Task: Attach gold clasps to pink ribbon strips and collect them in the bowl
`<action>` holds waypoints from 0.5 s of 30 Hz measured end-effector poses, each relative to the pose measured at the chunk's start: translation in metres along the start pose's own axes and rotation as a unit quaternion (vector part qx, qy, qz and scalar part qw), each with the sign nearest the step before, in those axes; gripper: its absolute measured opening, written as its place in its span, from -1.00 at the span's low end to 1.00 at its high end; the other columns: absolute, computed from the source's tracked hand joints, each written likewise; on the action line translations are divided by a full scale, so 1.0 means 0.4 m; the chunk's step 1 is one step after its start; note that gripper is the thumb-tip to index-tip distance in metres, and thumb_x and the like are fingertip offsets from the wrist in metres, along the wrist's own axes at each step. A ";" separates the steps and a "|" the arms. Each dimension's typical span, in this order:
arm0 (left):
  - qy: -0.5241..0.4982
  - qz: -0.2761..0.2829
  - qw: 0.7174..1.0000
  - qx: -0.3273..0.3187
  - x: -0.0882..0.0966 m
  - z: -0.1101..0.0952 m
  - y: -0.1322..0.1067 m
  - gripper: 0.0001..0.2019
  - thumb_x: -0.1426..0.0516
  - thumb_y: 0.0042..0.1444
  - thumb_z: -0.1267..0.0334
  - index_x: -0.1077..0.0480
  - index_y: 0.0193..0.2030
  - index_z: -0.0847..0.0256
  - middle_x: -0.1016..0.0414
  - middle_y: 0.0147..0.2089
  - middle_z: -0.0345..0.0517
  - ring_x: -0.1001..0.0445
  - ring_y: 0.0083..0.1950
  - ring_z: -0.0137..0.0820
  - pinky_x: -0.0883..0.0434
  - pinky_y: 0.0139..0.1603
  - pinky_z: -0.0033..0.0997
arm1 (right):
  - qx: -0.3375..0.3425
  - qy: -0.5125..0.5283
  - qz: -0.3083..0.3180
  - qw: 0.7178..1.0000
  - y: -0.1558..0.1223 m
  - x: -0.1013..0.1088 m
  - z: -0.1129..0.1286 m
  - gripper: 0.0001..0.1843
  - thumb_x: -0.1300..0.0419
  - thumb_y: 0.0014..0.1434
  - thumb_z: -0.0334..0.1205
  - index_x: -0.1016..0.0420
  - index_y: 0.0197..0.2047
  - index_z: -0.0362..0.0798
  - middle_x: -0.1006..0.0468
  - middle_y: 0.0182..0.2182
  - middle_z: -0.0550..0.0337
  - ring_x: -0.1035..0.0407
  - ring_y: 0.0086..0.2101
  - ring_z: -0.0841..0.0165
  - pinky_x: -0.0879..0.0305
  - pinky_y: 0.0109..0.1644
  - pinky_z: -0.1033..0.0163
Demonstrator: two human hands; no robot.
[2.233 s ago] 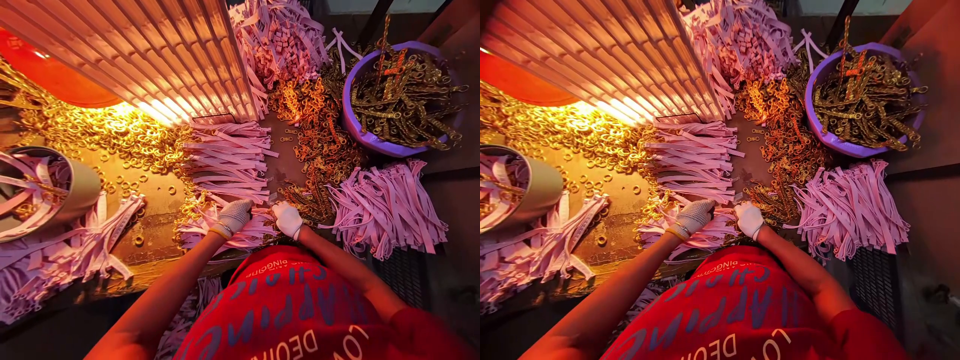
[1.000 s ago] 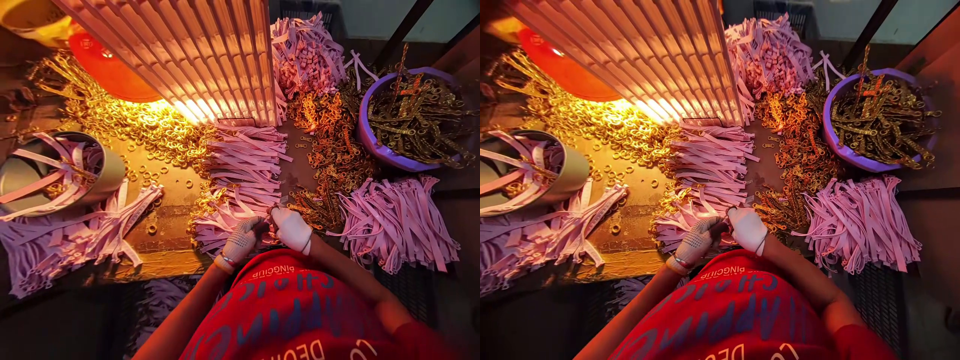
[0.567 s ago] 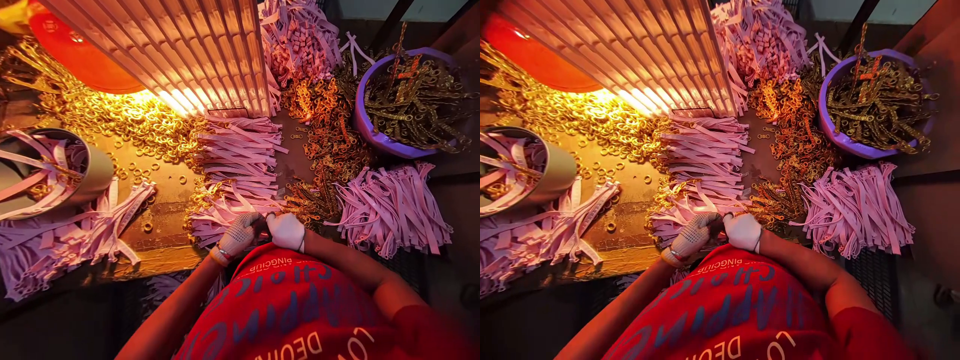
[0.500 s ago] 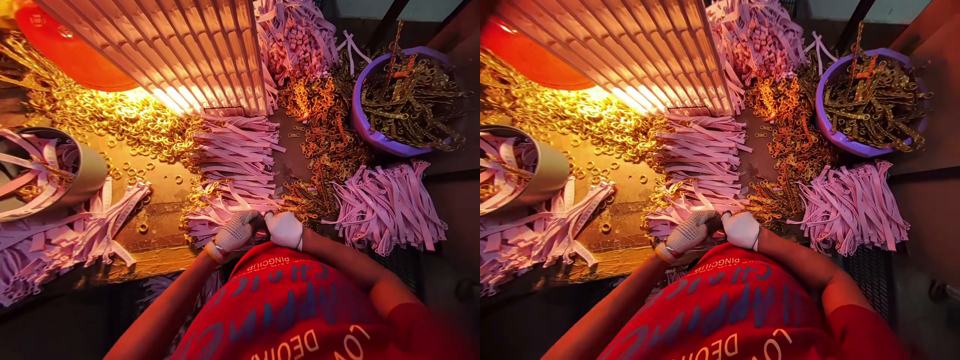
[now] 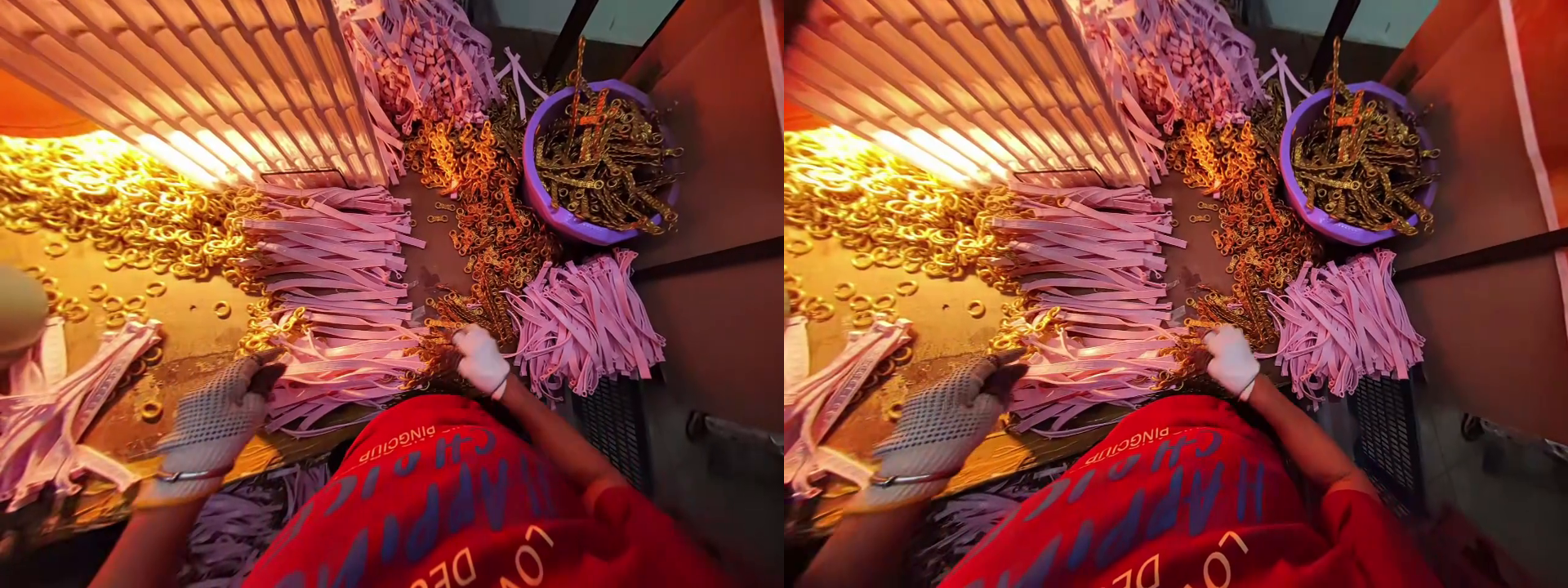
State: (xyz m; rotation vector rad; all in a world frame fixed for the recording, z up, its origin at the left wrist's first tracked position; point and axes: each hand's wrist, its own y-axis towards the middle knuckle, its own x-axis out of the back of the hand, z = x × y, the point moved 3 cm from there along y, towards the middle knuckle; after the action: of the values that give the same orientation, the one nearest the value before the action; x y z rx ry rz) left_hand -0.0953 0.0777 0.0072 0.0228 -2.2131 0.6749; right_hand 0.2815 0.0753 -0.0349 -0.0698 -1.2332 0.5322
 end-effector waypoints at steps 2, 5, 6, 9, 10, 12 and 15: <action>-0.213 0.063 0.973 0.057 -0.079 -0.045 -0.047 -0.55 -0.19 0.11 -0.08 -0.47 0.02 0.19 -0.47 -0.47 -0.21 -0.25 -0.59 -0.47 -0.17 -0.60 -0.56 | -0.135 -0.007 -0.080 0.988 0.016 0.019 -0.112 -0.64 0.03 0.41 -0.18 -0.48 0.10 -0.11 -0.56 -0.10 -0.06 -0.42 -0.08 0.18 -0.25 -0.01 0.19; -0.463 0.199 0.855 0.126 -0.196 -0.120 -0.088 -0.36 -0.28 0.02 -0.22 -0.43 0.05 0.29 -0.40 -0.54 -0.26 -0.09 -0.71 -0.57 -0.03 -0.73 -0.60 | -0.270 -0.074 -0.117 0.953 0.044 0.032 -0.244 -0.65 -0.05 0.25 -0.38 -0.48 0.07 -0.16 -0.53 -0.04 -0.14 -0.39 -0.07 0.13 -0.23 -0.08 0.19; -0.512 0.245 0.811 0.144 -0.226 -0.141 -0.094 -0.33 -0.28 0.02 -0.25 -0.44 0.04 0.33 -0.42 -0.53 -0.22 -0.11 -0.71 -0.58 -0.05 -0.74 -0.60 | -0.278 -0.098 -0.109 0.949 0.053 0.029 -0.269 -0.64 -0.08 0.18 -0.43 -0.48 0.03 -0.17 -0.52 -0.04 -0.16 -0.38 -0.06 0.11 -0.22 -0.09 0.18; -0.589 0.363 0.699 0.182 -0.278 -0.179 -0.102 -0.30 -0.23 0.09 -0.27 -0.46 0.07 0.40 -0.54 -0.42 0.00 -0.30 -0.66 -0.51 -0.20 -0.71 -0.57 | -0.250 -0.148 -0.091 0.953 0.066 0.006 -0.301 -0.66 -0.09 0.06 -0.50 -0.49 -0.09 -0.20 -0.52 -0.11 -0.19 -0.36 -0.04 0.07 -0.22 -0.08 0.17; -0.597 0.383 0.679 0.190 -0.284 -0.185 -0.104 -0.32 -0.22 0.12 -0.23 -0.46 0.09 0.41 -0.57 -0.38 0.06 -0.37 -0.62 -0.47 -0.26 -0.68 -0.55 | -0.239 -0.155 -0.094 0.954 0.065 -0.003 -0.304 -0.68 -0.08 0.05 -0.50 -0.49 -0.11 -0.20 -0.52 -0.12 -0.19 -0.36 -0.04 0.07 -0.23 -0.07 0.16; -0.593 0.390 0.678 0.190 -0.284 -0.188 -0.107 -0.44 -0.26 0.13 -0.06 -0.47 0.09 0.40 -0.60 -0.35 0.09 -0.43 -0.57 -0.45 -0.32 -0.63 -0.55 | -0.230 -0.145 -0.115 0.955 0.056 -0.019 -0.312 -0.69 -0.06 0.04 -0.49 -0.49 -0.14 -0.20 -0.52 -0.11 -0.22 -0.36 -0.03 0.06 -0.25 -0.04 0.13; -0.551 0.354 0.734 0.181 -0.271 -0.184 -0.113 -0.57 -0.34 0.02 0.25 -0.46 0.04 0.34 -0.60 -0.34 -0.02 -0.38 -0.60 -0.53 -0.23 -0.67 -0.64 | -0.227 -0.051 -0.208 0.950 0.037 -0.029 -0.324 -0.71 -0.03 0.14 -0.40 -0.48 -0.10 -0.16 -0.51 -0.04 -0.23 -0.36 0.02 0.07 -0.28 0.05 0.07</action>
State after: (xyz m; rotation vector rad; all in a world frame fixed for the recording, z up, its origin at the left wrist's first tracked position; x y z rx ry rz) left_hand 0.0398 0.0524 -0.0098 -0.3246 -3.1745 1.9053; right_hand 0.3918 0.1134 -0.0946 -0.1676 -1.4061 -0.1239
